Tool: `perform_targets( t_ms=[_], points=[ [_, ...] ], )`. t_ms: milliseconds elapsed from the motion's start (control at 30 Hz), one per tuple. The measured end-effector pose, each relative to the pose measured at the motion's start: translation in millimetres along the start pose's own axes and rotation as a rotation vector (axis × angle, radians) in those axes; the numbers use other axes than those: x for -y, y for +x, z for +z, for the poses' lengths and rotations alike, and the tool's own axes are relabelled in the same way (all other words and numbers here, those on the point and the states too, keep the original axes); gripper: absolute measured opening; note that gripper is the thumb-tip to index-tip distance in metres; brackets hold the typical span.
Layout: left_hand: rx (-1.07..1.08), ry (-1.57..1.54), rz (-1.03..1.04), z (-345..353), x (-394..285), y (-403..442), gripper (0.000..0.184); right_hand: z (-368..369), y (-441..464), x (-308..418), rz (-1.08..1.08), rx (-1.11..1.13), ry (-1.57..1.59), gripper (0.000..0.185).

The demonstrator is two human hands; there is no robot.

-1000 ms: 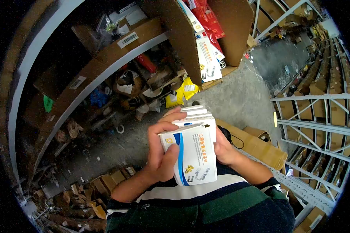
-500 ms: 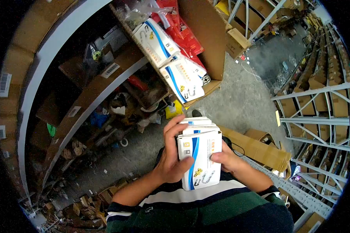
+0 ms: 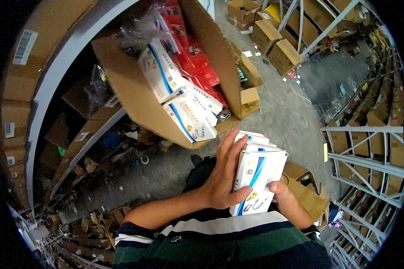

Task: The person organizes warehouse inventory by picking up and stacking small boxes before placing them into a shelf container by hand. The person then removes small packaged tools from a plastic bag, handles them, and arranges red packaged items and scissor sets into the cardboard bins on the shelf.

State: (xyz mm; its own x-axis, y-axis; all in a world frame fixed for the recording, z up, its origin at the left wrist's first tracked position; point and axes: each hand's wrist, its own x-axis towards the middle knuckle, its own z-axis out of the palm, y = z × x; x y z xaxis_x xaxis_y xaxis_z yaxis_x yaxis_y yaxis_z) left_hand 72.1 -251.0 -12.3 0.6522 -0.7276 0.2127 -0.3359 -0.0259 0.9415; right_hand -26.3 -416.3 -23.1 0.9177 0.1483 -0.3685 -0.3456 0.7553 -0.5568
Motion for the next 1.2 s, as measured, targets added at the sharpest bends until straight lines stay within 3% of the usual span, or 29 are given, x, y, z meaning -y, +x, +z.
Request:
perform_targets(
  t_ms=[67,300,533,700,767,800,867,900,933,967,1100,1200],
  points=[
    [0.023,0.158,-0.029,8.5,-2.5,14.8,0.093,-17.3,1.8,11.2,0.133,-0.042,0.035,0.104],
    [0.162,0.194,-0.153,8.1,-4.8,58.1,0.109,-51.5,36.2,46.4,0.066,0.007,0.239,0.087],
    [0.012,0.219,-0.205,34.8,-14.2,57.7,0.109,-65.8,28.9,61.4,0.151,-0.021,0.268,0.086],
    [-0.018,0.240,-0.221,46.4,-17.2,54.5,0.103,-79.7,30.3,56.6,0.188,0.006,0.196,0.093],
    [-0.087,0.201,-0.200,35.6,-27.1,55.2,0.089,-80.0,31.2,56.9,0.154,-0.002,0.077,0.099],
    [-0.137,0.186,-0.184,25.2,-31.9,54.4,0.082,-81.0,30.8,54.6,0.101,0.022,0.182,0.095],
    [-0.290,0.529,-0.170,-1.3,-35.0,44.4,0.069,-109.8,33.9,53.4,0.063,0.187,0.408,0.091],
    [-0.465,0.680,-0.139,-10.1,-26.9,42.0,0.063,-107.9,36.7,56.6,0.041,0.176,0.367,0.087],
    [-0.560,0.782,-0.174,-17.4,-18.9,44.9,0.063,-107.2,39.2,57.3,0.044,0.184,0.367,0.087],
    [-0.508,1.071,-0.336,-24.0,-20.3,48.3,0.059,-106.3,40.7,57.1,0.027,0.153,0.392,0.086],
    [-0.496,1.009,-0.449,-39.3,-16.6,62.5,0.067,-111.5,42.2,57.3,0.043,0.088,0.419,0.075],
    [-0.373,1.074,-0.587,-46.6,-24.8,65.8,0.068,-112.0,46.3,56.6,0.052,0.097,0.433,0.071]
  ],
)
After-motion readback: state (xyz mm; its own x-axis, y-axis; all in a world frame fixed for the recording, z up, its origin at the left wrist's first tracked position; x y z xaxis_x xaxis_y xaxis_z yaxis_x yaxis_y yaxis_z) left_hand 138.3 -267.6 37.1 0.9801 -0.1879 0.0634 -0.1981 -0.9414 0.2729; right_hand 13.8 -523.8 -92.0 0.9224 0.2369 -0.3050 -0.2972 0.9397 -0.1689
